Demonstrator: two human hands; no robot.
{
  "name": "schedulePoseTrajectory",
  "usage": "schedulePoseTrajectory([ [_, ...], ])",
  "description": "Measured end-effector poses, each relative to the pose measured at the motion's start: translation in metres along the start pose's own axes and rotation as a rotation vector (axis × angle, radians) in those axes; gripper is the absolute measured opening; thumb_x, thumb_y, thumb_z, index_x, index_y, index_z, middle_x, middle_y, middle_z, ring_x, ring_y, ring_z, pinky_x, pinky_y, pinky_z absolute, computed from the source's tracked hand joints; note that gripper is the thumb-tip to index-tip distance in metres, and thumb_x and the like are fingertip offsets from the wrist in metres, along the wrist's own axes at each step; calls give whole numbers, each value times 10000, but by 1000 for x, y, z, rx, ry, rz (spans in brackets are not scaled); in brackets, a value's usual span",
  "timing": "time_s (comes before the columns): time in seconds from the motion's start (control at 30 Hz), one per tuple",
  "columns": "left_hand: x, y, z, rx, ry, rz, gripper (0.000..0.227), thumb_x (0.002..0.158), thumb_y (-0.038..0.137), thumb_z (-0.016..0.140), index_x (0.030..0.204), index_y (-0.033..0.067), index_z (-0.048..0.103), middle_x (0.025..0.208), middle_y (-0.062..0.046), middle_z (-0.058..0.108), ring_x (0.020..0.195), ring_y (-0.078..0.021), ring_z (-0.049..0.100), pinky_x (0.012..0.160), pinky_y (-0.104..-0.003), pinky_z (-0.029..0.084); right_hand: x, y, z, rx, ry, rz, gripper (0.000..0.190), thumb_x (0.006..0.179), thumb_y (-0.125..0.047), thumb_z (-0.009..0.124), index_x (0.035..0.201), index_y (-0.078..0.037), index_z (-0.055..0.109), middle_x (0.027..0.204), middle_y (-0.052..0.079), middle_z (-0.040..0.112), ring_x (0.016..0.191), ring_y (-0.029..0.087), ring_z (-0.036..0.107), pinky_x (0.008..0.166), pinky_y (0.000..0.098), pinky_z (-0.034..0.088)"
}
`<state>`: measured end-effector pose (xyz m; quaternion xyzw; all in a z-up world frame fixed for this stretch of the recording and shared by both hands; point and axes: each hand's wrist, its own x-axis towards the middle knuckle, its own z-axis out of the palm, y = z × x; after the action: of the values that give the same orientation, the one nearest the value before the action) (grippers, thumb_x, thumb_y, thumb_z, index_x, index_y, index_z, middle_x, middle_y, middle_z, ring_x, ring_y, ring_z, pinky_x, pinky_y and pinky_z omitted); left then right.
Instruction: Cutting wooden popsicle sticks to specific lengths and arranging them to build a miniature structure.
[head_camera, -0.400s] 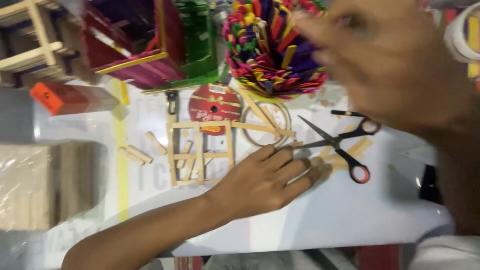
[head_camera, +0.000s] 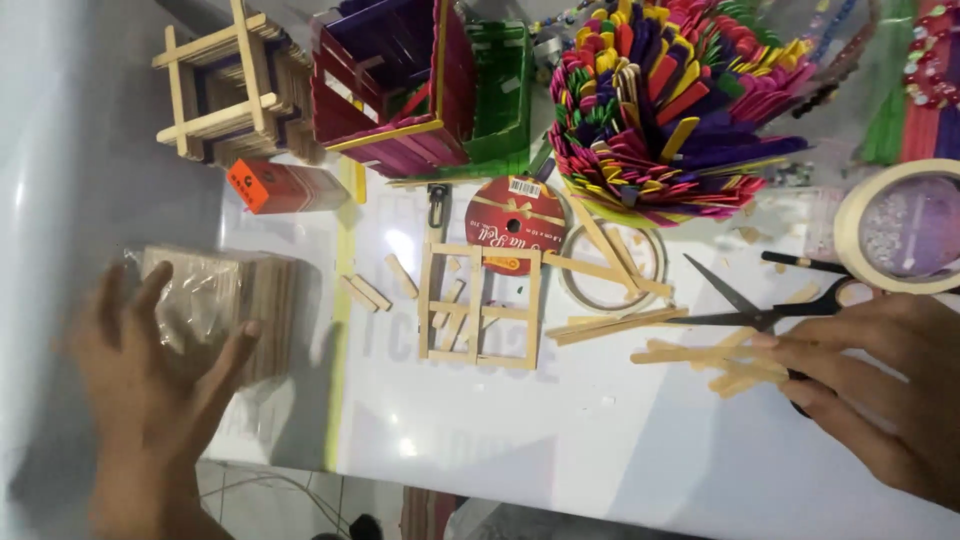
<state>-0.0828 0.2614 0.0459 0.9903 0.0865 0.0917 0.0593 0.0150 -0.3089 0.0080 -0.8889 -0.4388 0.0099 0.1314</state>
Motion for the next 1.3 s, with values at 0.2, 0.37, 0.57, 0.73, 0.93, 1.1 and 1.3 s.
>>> schedulePoseTrajectory([
  [0.2,6,12,-16,-82,-45,-36,699,969,348,676,1470,-112,515,1468,-358,489,1351,-483,448,1082,-564,372,-13,11,21,71,-39,101,448,895,-342,576,1320,-227,659,1186,-31,699,1036,237,649,985,445,516],
  [0.37,-91,-46,-22,19,354,-196,245,1307,-28,619,1464,-216,612,1310,-362,630,1140,-464,637,946,-487,498,-41,25,45,119,23,215,463,860,-333,608,1306,-220,669,1183,-78,719,1125,230,648,1138,465,473],
  [0.57,-100,-31,-18,-1,110,-152,270,1014,23,699,1277,35,757,1268,-116,715,1117,-250,664,1055,-383,503,-27,32,57,151,-248,190,397,805,-441,622,1121,-231,737,1206,-83,774,1019,205,746,926,437,542],
  [0.73,-60,-2,-20,-97,75,10,272,1059,90,687,1309,-12,719,1329,-198,709,1269,-332,689,1074,-432,536,-30,32,61,194,-334,245,398,770,-440,653,1091,-243,777,1143,-55,815,931,208,805,835,442,571],
  [0.93,-51,-47,-11,97,-32,-34,504,903,105,724,1405,143,694,1510,-74,660,1262,-337,620,959,-485,536,-6,10,30,236,40,30,413,827,-279,703,1214,-136,683,1110,28,746,974,212,710,891,420,559],
  [1.1,-67,-57,16,-11,45,-37,779,736,171,908,1415,-132,672,1533,-337,605,1293,-428,620,1066,-519,501,13,-5,1,255,168,-56,244,900,-188,686,1094,-39,690,1058,65,739,906,266,703,890,445,557],
  [1.3,-65,-34,14,-650,40,-352,652,869,126,660,1451,7,393,1553,-354,393,1405,-539,509,1186,-537,447,17,-6,2,284,192,-40,251,908,-166,691,1131,-52,691,1073,72,737,891,254,700,869,408,560],
])
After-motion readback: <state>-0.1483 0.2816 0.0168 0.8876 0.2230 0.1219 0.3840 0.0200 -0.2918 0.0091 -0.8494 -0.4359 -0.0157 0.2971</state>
